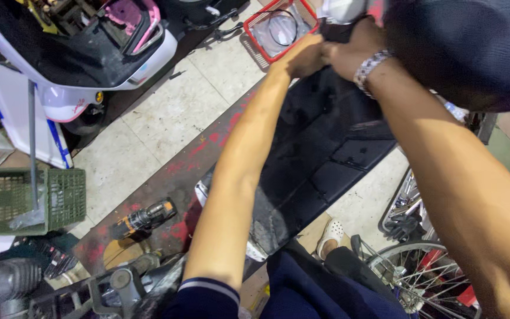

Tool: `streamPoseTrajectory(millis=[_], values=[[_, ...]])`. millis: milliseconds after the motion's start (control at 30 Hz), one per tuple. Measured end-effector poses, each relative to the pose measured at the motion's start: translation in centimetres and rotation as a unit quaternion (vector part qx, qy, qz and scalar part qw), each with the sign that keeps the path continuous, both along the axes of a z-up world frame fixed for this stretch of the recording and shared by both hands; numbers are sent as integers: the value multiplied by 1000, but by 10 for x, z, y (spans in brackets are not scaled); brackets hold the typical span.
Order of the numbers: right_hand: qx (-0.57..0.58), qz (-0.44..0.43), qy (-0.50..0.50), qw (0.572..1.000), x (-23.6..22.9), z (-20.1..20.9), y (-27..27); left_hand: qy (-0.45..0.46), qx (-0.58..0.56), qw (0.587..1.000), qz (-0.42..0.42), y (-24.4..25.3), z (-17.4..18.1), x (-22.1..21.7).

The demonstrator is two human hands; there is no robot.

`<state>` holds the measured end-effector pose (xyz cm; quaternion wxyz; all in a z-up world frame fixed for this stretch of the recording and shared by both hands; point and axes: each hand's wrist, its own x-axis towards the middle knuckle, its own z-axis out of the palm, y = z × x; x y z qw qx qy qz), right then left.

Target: The person removes a floor mat from a scooter using a power drill and a hex key. They then inspect the battery compartment and handle the wiring and rear brake assembly.

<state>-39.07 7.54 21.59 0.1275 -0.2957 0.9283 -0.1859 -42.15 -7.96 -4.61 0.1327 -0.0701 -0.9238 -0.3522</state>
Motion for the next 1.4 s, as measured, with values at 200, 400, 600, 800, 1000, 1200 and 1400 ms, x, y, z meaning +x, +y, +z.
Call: streamPoseTrajectory(millis=[200,400,600,800,1000,1200,1400], values=[[33,-45,-10,998,8,19,11,23,26,999,-37,-4,36,18],[91,-60,-14,994,3,17,15,-17,29,999,-13,5,23,20],[75,-26,-25,997,4,22,14,-39,94,995,-9,11,31,21],[86,-42,-26,995,10,28,11,-27,32,999,8,10,29,26],[79,-22,-2,997,4,17,13,-14,77,997,-9,12,40,38],[153,36,22,987,5,17,3,-17,75,997,3,12,45,44],[304,28,-2,952,7,41,-33,-53,165,984,40,17,54,54]])
